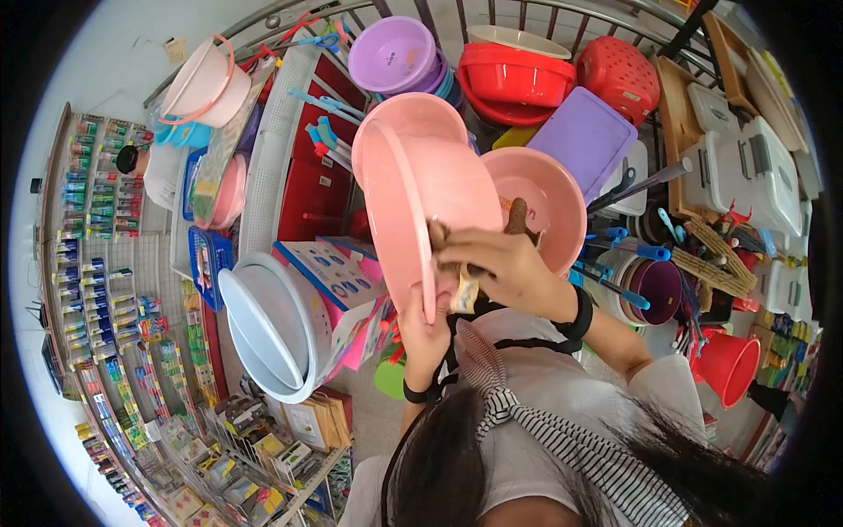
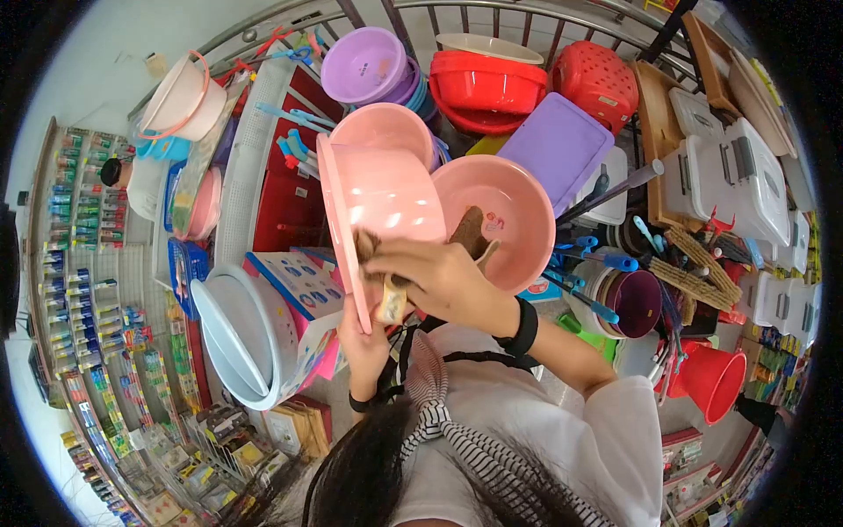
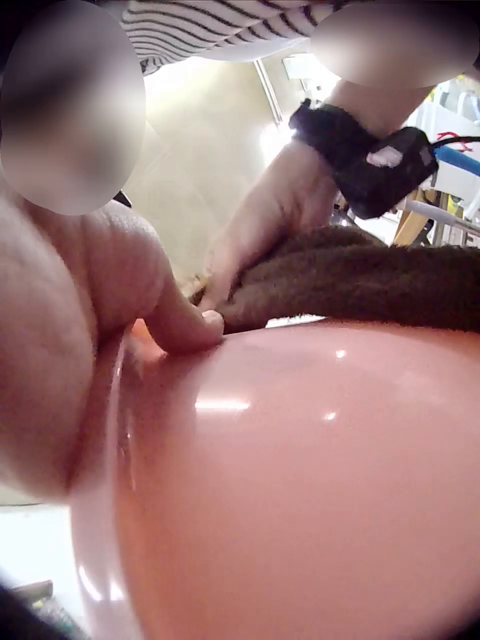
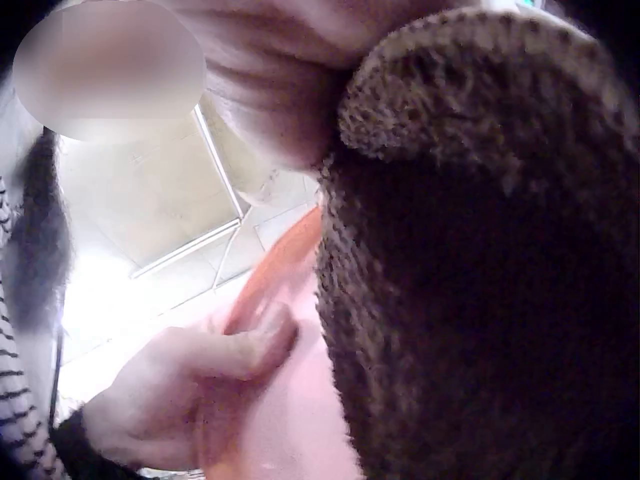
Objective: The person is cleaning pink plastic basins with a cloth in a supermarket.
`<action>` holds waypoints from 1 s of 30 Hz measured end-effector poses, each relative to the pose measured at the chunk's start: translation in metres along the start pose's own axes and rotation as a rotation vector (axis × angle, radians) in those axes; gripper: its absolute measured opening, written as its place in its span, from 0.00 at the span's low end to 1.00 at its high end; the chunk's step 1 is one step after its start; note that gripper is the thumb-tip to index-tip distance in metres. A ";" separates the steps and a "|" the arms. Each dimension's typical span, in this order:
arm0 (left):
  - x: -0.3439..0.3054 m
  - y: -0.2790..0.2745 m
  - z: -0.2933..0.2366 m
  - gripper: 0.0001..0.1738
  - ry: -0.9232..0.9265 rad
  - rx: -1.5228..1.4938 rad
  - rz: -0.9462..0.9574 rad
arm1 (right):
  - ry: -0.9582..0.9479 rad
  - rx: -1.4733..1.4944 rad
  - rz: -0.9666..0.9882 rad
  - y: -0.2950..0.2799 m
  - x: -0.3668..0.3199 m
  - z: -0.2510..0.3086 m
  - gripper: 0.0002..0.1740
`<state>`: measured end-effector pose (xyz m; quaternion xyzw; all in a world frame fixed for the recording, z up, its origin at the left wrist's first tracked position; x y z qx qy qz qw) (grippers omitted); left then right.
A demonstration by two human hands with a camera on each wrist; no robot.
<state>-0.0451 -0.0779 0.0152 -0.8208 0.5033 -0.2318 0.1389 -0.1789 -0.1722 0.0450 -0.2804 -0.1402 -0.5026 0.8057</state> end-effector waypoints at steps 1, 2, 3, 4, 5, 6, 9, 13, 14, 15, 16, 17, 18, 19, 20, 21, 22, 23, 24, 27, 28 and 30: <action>-0.001 -0.001 0.000 0.09 -0.004 0.000 0.001 | 0.041 0.023 0.042 0.000 -0.003 -0.002 0.24; -0.001 -0.001 0.004 0.10 -0.086 -0.005 0.024 | 0.080 0.041 0.083 0.000 -0.005 -0.005 0.25; -0.001 -0.003 0.008 0.11 -0.166 -0.004 0.046 | 0.130 0.077 0.103 -0.001 -0.004 -0.004 0.24; -0.002 -0.005 0.012 0.12 -0.247 -0.005 0.068 | 0.131 0.077 0.104 -0.005 0.000 -0.004 0.24; -0.004 -0.006 0.008 0.11 -0.220 0.052 0.104 | 0.137 0.085 -0.058 -0.018 0.009 -0.006 0.24; -0.005 -0.007 0.009 0.11 -0.223 0.053 0.100 | 0.142 0.094 -0.220 -0.029 0.013 -0.006 0.24; -0.009 0.002 0.007 0.24 0.019 0.138 0.245 | 0.129 0.033 -0.297 -0.035 0.029 0.000 0.23; -0.010 0.007 0.008 0.25 -0.019 0.131 0.299 | 0.006 -0.083 -0.178 -0.022 0.020 0.006 0.21; -0.011 0.007 0.011 0.25 -0.008 0.120 0.263 | -0.017 -0.034 -0.104 -0.016 0.013 0.007 0.21; -0.011 0.006 0.013 0.25 0.002 0.109 0.231 | -0.070 -0.035 -0.020 -0.004 -0.002 0.010 0.20; -0.011 0.009 0.009 0.25 0.002 0.106 0.227 | -0.121 -0.037 0.063 0.008 -0.015 0.017 0.20; -0.009 0.006 -0.002 0.25 0.071 -0.029 0.104 | -0.155 0.020 0.131 0.016 -0.026 0.025 0.20; -0.009 0.002 -0.008 0.24 0.141 -0.164 -0.017 | -0.232 -0.074 0.151 0.024 -0.031 0.030 0.20; -0.013 0.002 0.002 0.24 0.153 -0.100 -0.073 | -0.238 -0.069 0.144 0.022 -0.031 0.028 0.20; -0.014 -0.004 0.008 0.24 0.148 -0.098 -0.070 | -0.243 -0.060 0.137 0.019 -0.029 0.026 0.20; -0.012 -0.006 0.009 0.24 0.164 0.007 0.081 | -0.240 -0.055 0.141 0.018 -0.025 0.026 0.20; -0.010 -0.005 0.008 0.24 0.182 0.111 0.231 | -0.221 -0.096 0.050 0.014 -0.016 0.024 0.20; -0.008 -0.005 0.008 0.23 0.052 -0.002 0.240 | -0.204 -0.141 -0.042 0.008 -0.007 0.022 0.20; -0.009 -0.005 0.005 0.23 0.055 -0.003 0.238 | -0.208 -0.143 -0.043 0.003 0.002 0.022 0.20; -0.010 -0.007 -0.006 0.17 0.046 0.062 0.189 | -0.010 -0.136 -0.321 -0.026 0.028 0.000 0.22; -0.012 -0.008 -0.003 0.17 0.045 0.062 0.189 | 0.013 -0.108 -0.389 -0.034 0.033 -0.009 0.23; -0.016 -0.012 0.000 0.25 0.176 0.173 0.302 | 0.155 0.085 -0.294 -0.038 0.036 -0.020 0.23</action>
Point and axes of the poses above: each hand's wrist, its own x-axis towards the middle knuckle, its own y-axis out of the palm, z = x × y, the point moved 5 cm from there along x, towards the middle knuckle, and after that the axes turned 4 degrees about -z, right-handed, at the moved point
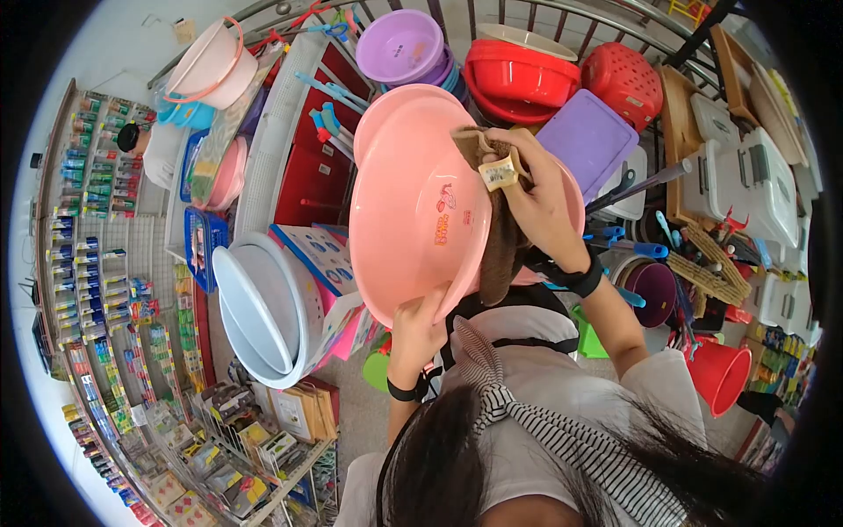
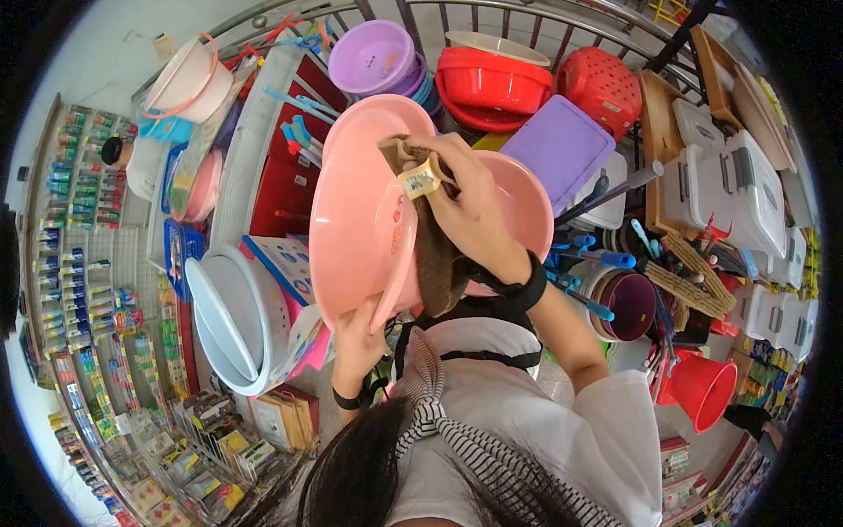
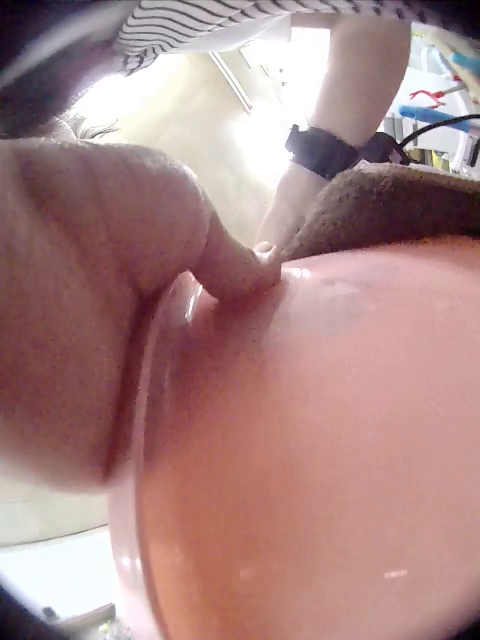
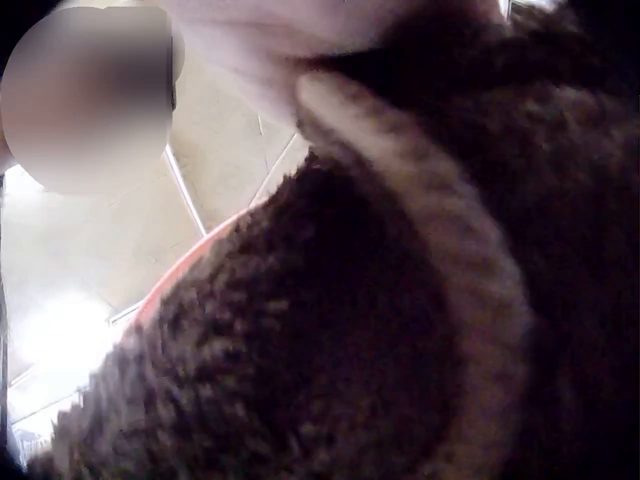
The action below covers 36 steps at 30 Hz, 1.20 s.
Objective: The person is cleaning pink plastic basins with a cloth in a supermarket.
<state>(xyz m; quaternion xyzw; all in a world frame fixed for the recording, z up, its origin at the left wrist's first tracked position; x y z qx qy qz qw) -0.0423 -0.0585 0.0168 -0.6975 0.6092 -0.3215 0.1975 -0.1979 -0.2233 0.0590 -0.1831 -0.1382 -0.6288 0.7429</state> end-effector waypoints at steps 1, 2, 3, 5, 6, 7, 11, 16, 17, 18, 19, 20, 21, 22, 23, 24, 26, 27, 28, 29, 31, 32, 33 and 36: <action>-0.001 -0.004 0.001 0.25 -0.002 -0.001 -0.003 | 0.061 0.031 0.069 -0.002 -0.003 -0.005 0.21; 0.000 -0.008 -0.001 0.25 0.050 0.026 0.014 | 0.059 0.029 0.074 -0.003 -0.003 -0.004 0.21; 0.001 -0.012 -0.004 0.25 0.102 0.053 0.032 | 0.147 0.066 0.103 -0.003 -0.004 -0.006 0.19; 0.002 -0.019 -0.007 0.24 0.099 0.103 0.075 | 0.238 0.104 0.135 -0.004 -0.007 -0.010 0.17; 0.003 -0.020 -0.008 0.23 0.097 0.157 0.120 | 0.280 0.120 0.147 -0.005 -0.009 -0.015 0.17; 0.003 -0.022 -0.009 0.21 0.089 0.174 0.134 | 0.323 0.136 0.158 -0.004 -0.012 -0.021 0.16; 0.003 -0.020 -0.006 0.22 0.163 0.175 0.096 | 0.406 0.168 0.112 0.004 -0.030 -0.041 0.16; 0.001 0.005 0.001 0.22 -0.119 0.074 -0.106 | 0.250 0.299 -0.001 0.030 -0.061 0.002 0.13; 0.006 0.011 -0.005 0.20 -0.075 0.041 -0.183 | 0.159 0.258 0.051 0.035 -0.074 0.006 0.14; 0.007 0.018 -0.007 0.20 -0.076 0.042 -0.186 | 0.065 0.217 0.104 0.041 -0.085 0.008 0.15; 0.007 0.025 -0.003 0.20 -0.154 -0.097 -0.186 | 0.081 0.206 0.087 0.045 -0.096 0.008 0.16; 0.006 0.033 0.002 0.21 -0.231 -0.237 -0.185 | 0.098 0.194 0.069 0.048 -0.102 0.008 0.17; 0.007 0.036 0.002 0.22 -0.209 -0.273 -0.248 | 0.021 0.142 0.042 0.046 -0.097 0.014 0.18; 0.006 0.035 0.003 0.22 -0.208 -0.275 -0.245 | 0.023 0.138 0.040 0.041 -0.093 0.017 0.18; 0.005 0.032 0.002 0.22 -0.161 -0.212 -0.214 | 0.027 0.044 0.131 0.036 -0.091 0.019 0.19; 0.008 0.028 0.001 0.22 -0.111 -0.151 -0.180 | 0.031 -0.052 0.218 0.034 -0.089 0.020 0.20; 0.010 0.023 0.007 0.22 -0.117 -0.118 -0.160 | -0.030 -0.078 0.214 0.027 -0.080 0.022 0.21; 0.013 0.016 0.004 0.22 -0.074 -0.076 -0.178 | -0.096 -0.100 0.220 0.025 -0.075 0.024 0.22; 0.017 0.011 -0.001 0.24 -0.031 -0.034 -0.198 | -0.096 -0.102 0.214 0.024 -0.070 0.026 0.22; 0.020 0.005 -0.011 0.25 0.034 -0.021 -0.240 | -0.132 -0.118 0.094 0.019 -0.063 0.030 0.21; 0.020 -0.002 -0.013 0.24 0.083 0.027 -0.202 | -0.093 -0.106 -0.106 0.009 -0.050 0.030 0.20; 0.019 -0.006 -0.014 0.24 0.128 0.076 -0.168 | 0.061 -0.062 -0.103 0.003 -0.045 0.025 0.18; 0.019 -0.010 -0.016 0.22 0.140 0.104 -0.135 | 0.019 -0.113 -0.121 -0.004 -0.034 0.028 0.17; 0.020 -0.022 -0.019 0.20 0.220 0.147 -0.050 | 0.063 -0.044 -0.205 -0.017 -0.017 0.012 0.13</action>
Point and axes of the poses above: each hand's wrist, its own x-axis towards the middle knuckle, its own y-axis out of the palm, z = x × y, the point moved 5 cm from there along x, towards the middle knuckle, and after that the axes turned 4 degrees about -z, right-handed, at the moved point
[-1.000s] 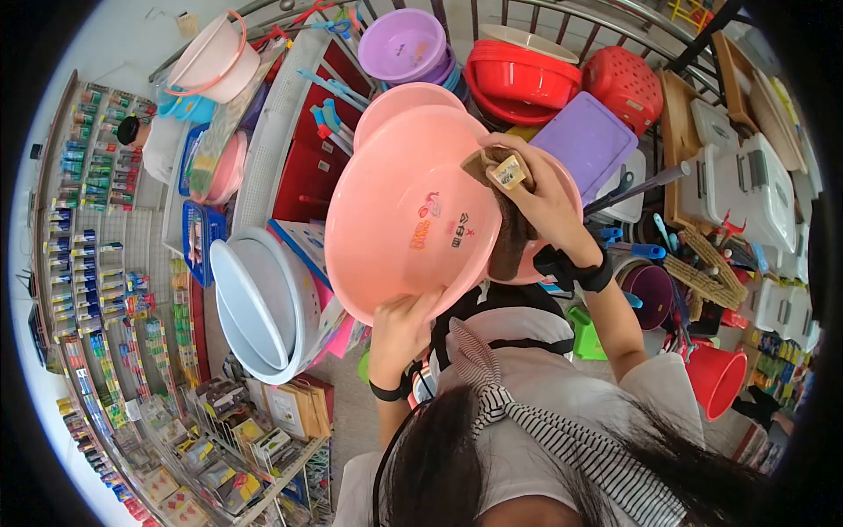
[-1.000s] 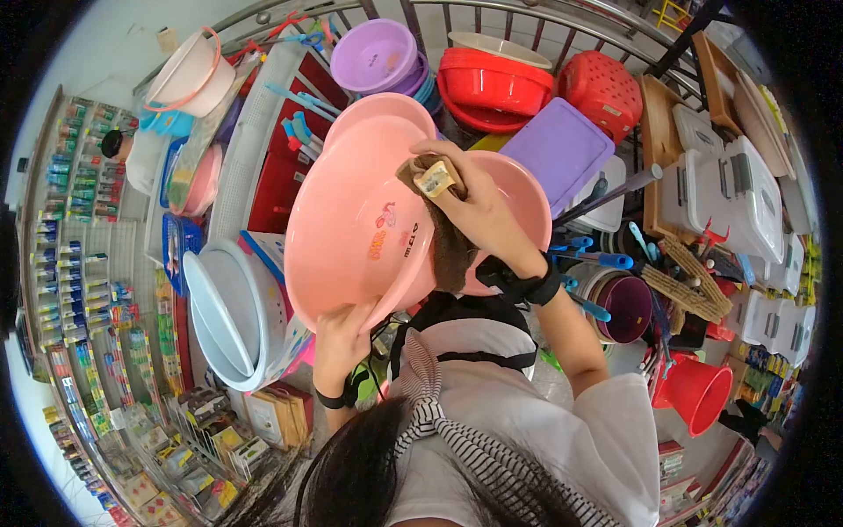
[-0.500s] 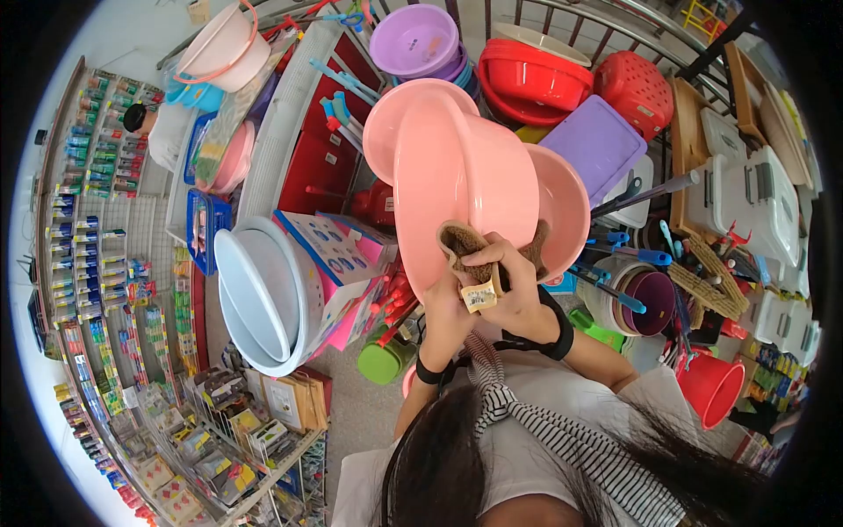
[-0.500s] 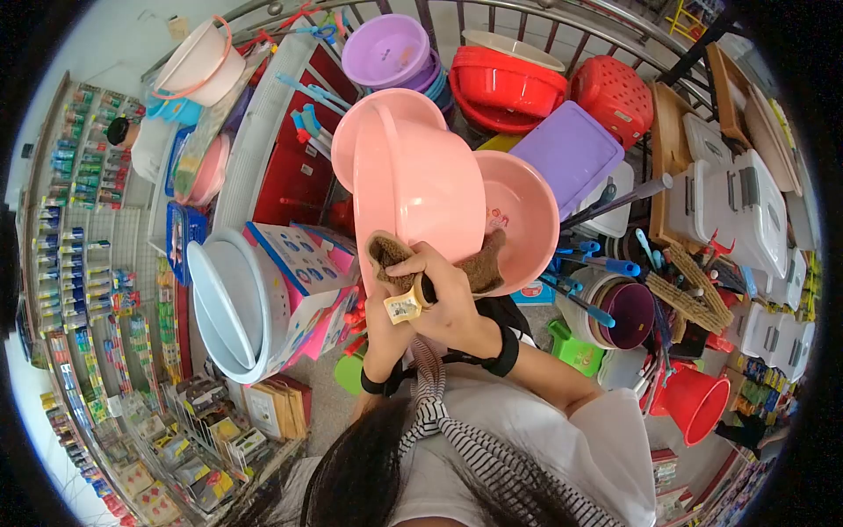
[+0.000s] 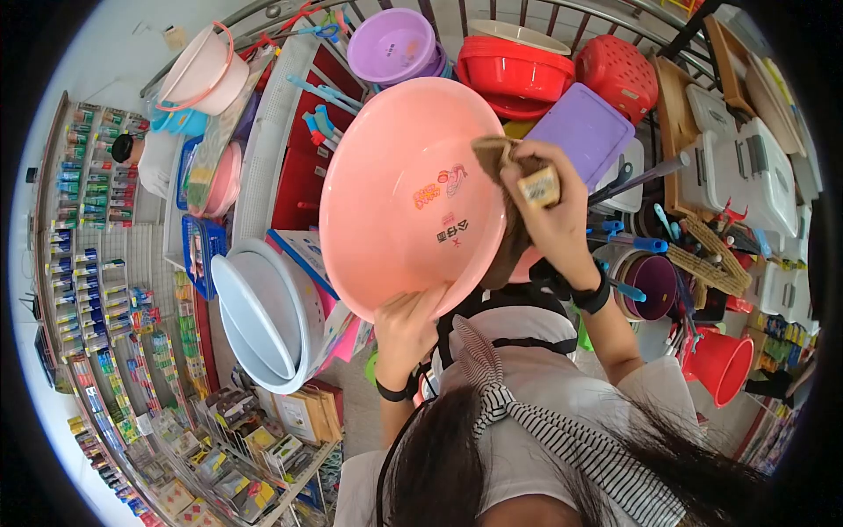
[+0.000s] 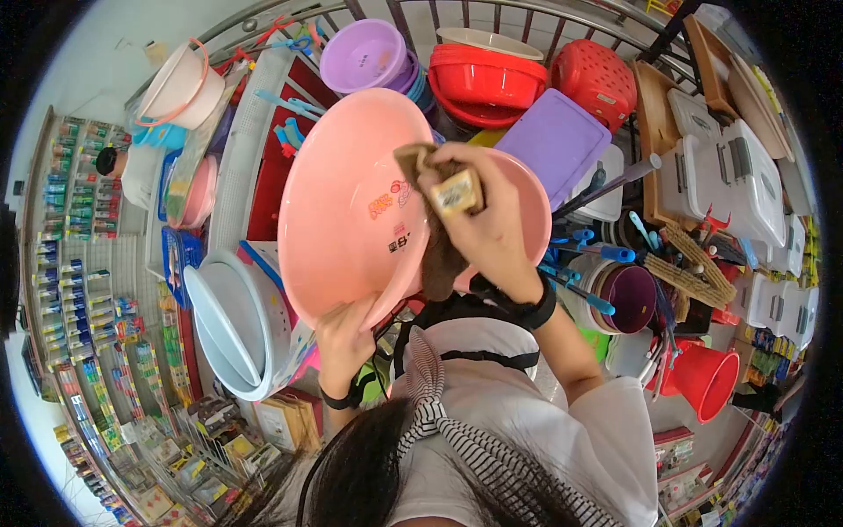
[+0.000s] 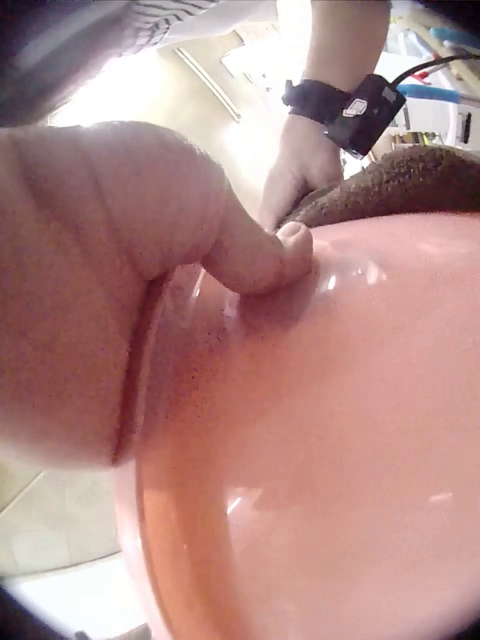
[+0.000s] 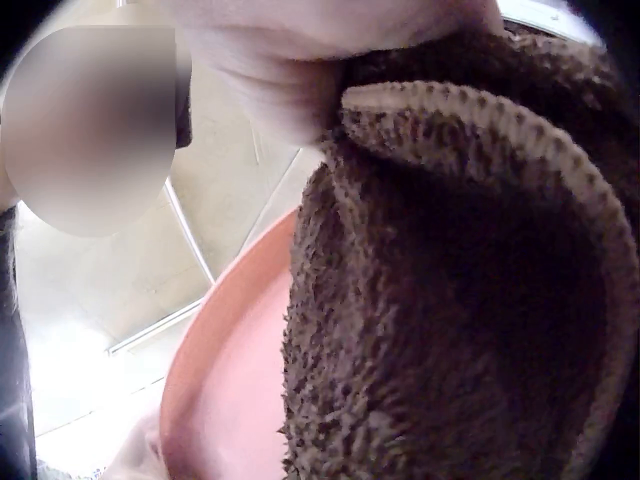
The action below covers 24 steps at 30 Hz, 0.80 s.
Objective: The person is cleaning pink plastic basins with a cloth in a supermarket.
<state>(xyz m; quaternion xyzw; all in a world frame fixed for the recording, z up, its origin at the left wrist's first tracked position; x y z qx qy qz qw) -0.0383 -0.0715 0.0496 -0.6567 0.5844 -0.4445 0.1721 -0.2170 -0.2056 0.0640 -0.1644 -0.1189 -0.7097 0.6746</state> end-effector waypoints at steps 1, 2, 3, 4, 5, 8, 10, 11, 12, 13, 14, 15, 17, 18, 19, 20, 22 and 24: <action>0.000 -0.002 0.001 0.20 0.001 -0.001 0.001 | 0.085 0.026 -0.003 -0.004 0.006 -0.002 0.11; -0.001 -0.003 0.001 0.19 0.024 -0.007 0.024 | 0.170 0.107 -0.013 -0.007 0.010 -0.012 0.11; -0.001 -0.004 0.001 0.18 0.047 -0.012 0.045 | 0.229 0.135 0.011 -0.008 0.011 -0.015 0.11; -0.001 -0.005 0.003 0.18 0.044 -0.009 0.043 | 0.289 0.164 0.037 -0.008 0.012 -0.017 0.11; -0.002 -0.004 0.008 0.18 0.036 -0.009 0.051 | 0.288 0.168 0.042 -0.009 0.011 -0.018 0.11; -0.005 -0.002 0.015 0.19 -0.022 0.039 0.038 | 0.269 0.197 0.137 -0.002 0.004 -0.023 0.10; -0.007 0.002 0.020 0.20 -0.069 0.087 0.020 | 0.247 0.253 0.091 0.003 -0.004 -0.021 0.10; -0.009 0.006 0.024 0.19 -0.119 0.062 -0.001 | 0.216 0.170 0.100 0.004 -0.009 -0.017 0.11; -0.010 0.011 0.028 0.18 -0.166 0.036 -0.021 | 0.251 0.129 0.110 0.006 -0.017 -0.014 0.11; -0.011 0.018 0.026 0.18 -0.161 0.034 -0.020 | 0.239 0.181 0.076 0.011 -0.024 -0.014 0.12; -0.012 0.024 0.026 0.19 -0.216 -0.046 -0.080 | 0.227 0.232 0.042 0.017 -0.032 -0.017 0.12; -0.014 0.029 0.026 0.19 -0.273 -0.125 -0.140 | 0.228 0.226 0.035 0.020 -0.038 -0.016 0.12; -0.015 0.046 0.025 0.19 -0.389 -0.271 -0.146 | 0.219 0.255 -0.001 0.027 -0.048 -0.010 0.12; -0.016 0.054 0.028 0.18 -0.504 -0.415 -0.153 | 0.229 0.299 -0.011 0.029 -0.054 -0.008 0.13; -0.009 0.054 0.025 0.19 -0.394 -0.392 -0.179 | 0.228 0.301 -0.011 0.030 -0.057 -0.007 0.13; -0.007 0.054 0.023 0.19 -0.394 -0.391 -0.179 | 0.237 0.293 0.002 0.030 -0.061 -0.007 0.13; 0.000 0.049 0.013 0.17 -0.420 -0.478 -0.194 | 0.245 0.279 0.016 0.025 -0.065 -0.011 0.14; -0.003 0.053 0.017 0.16 -0.465 -0.374 -0.132 | 0.214 0.196 0.145 0.023 -0.069 -0.013 0.15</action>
Point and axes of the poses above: each hand's wrist, its own x-axis towards the middle knuckle, its own y-axis out of the palm, z = x × y, the point moved 5 cm from there along x, towards the middle knuckle, and after that the axes turned 4 degrees about -z, right-handed, at the moved point
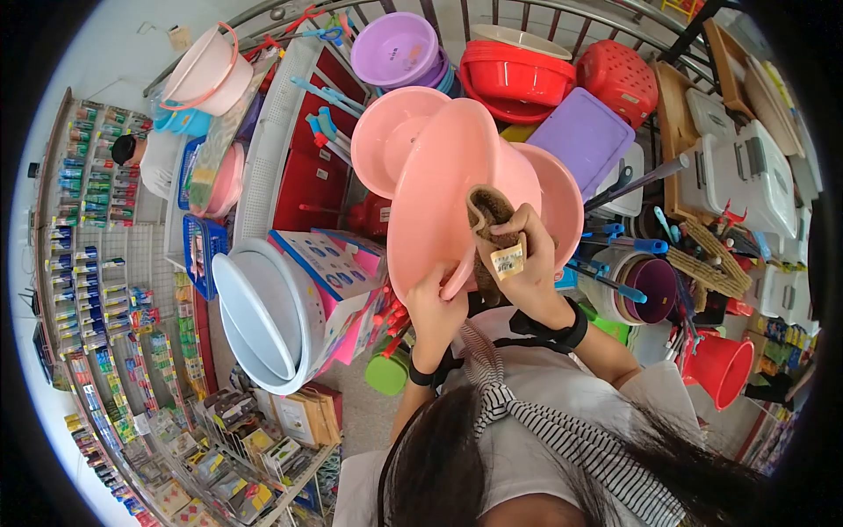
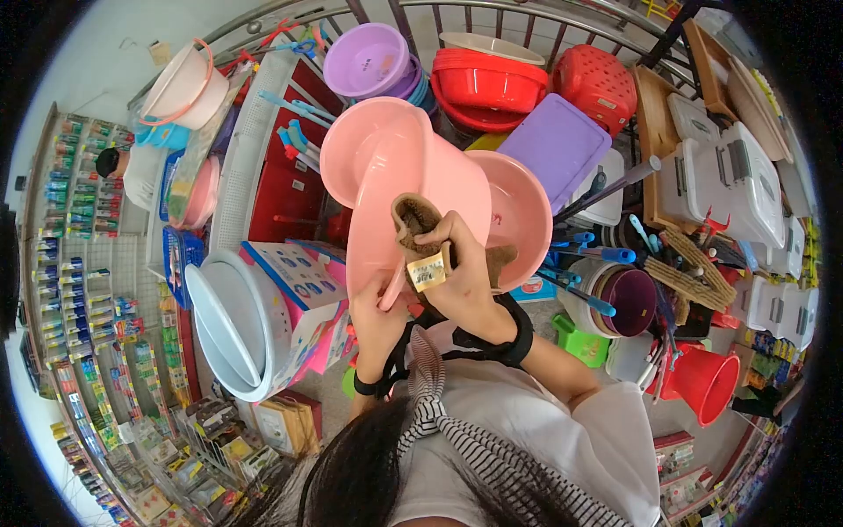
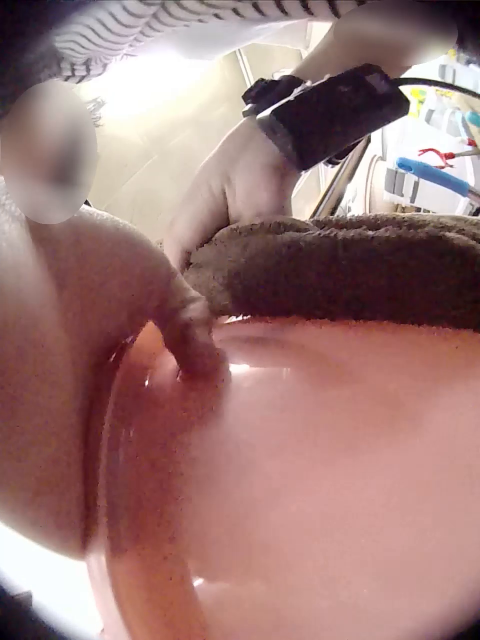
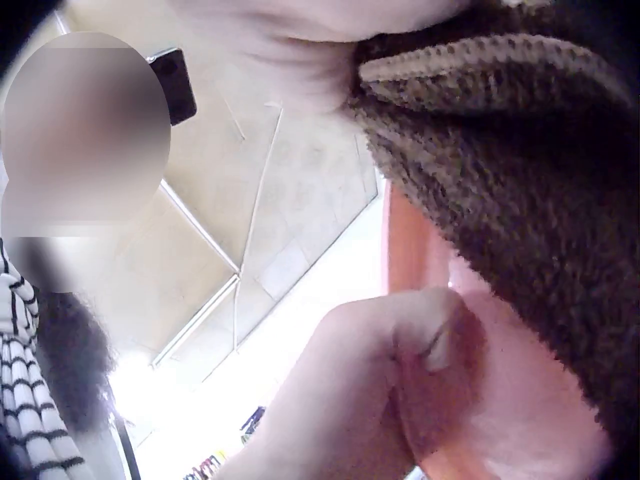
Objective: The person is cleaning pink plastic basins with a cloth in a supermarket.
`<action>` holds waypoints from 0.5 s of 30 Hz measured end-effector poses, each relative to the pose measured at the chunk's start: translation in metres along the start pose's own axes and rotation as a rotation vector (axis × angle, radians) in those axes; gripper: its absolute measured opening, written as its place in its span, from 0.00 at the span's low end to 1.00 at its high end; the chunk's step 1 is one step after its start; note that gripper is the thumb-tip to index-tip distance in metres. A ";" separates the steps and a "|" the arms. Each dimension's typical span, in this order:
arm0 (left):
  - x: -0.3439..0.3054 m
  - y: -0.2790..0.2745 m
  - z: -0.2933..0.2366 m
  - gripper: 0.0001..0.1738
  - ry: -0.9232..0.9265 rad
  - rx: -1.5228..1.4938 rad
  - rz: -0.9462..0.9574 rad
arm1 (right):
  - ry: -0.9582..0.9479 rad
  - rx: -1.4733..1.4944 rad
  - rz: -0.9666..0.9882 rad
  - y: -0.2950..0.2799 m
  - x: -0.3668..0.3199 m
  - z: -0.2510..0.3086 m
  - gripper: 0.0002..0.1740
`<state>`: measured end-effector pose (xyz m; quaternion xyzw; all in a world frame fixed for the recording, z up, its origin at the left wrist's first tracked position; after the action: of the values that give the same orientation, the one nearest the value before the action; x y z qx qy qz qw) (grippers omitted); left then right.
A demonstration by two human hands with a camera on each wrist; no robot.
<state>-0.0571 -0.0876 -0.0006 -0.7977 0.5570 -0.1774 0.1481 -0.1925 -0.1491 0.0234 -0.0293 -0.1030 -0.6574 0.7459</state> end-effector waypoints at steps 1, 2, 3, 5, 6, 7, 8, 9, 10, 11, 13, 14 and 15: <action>0.000 0.000 0.003 0.16 -0.043 0.121 0.027 | 0.001 0.000 0.002 -0.001 -0.002 0.001 0.15; -0.001 0.001 -0.001 0.16 -0.044 0.121 0.025 | 0.015 0.010 0.065 0.002 -0.003 0.003 0.15; 0.001 0.002 -0.013 0.16 -0.029 0.228 0.024 | 0.028 0.020 0.128 0.004 -0.004 0.003 0.15; 0.000 0.002 -0.015 0.17 -0.014 0.335 0.021 | 0.049 0.026 0.158 0.001 -0.005 0.001 0.16; -0.002 0.002 -0.010 0.17 0.009 0.314 0.009 | 0.070 0.031 0.189 0.000 -0.004 -0.001 0.16; -0.004 0.001 -0.007 0.18 0.032 0.292 -0.001 | 0.084 0.056 0.189 -0.001 -0.001 -0.003 0.17; -0.006 -0.001 -0.004 0.18 0.032 0.293 0.000 | 0.084 0.057 0.188 -0.002 0.003 -0.002 0.17; -0.007 -0.005 -0.003 0.18 0.040 0.299 -0.019 | 0.059 0.029 0.107 -0.005 0.010 0.005 0.16; -0.009 -0.009 -0.003 0.18 0.048 0.305 -0.035 | 0.035 0.000 0.023 -0.010 0.016 0.009 0.15; -0.011 -0.013 -0.004 0.18 0.049 0.305 -0.030 | 0.086 -0.192 -0.021 -0.023 0.022 -0.005 0.11; -0.015 -0.017 -0.007 0.16 -0.001 0.252 0.017 | 0.096 -0.136 -0.078 -0.034 0.043 -0.001 0.10; -0.016 -0.019 -0.007 0.16 -0.001 0.253 0.017 | 0.052 -0.135 -0.115 -0.039 0.051 0.002 0.11; -0.016 -0.020 -0.010 0.16 0.078 0.293 0.025 | 0.158 0.031 -0.120 -0.042 0.055 -0.007 0.11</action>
<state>-0.0498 -0.0659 0.0157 -0.7529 0.5405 -0.2857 0.2436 -0.2269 -0.2096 0.0229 0.0404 -0.0555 -0.6995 0.7113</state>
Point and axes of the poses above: each hand's wrist, its own x-axis towards the middle knuckle, its own y-axis out of the palm, z = x × y, the point moved 5 cm from there along x, towards the middle knuckle, and after that the axes turned 4 degrees about -z, right-handed, at the moved point
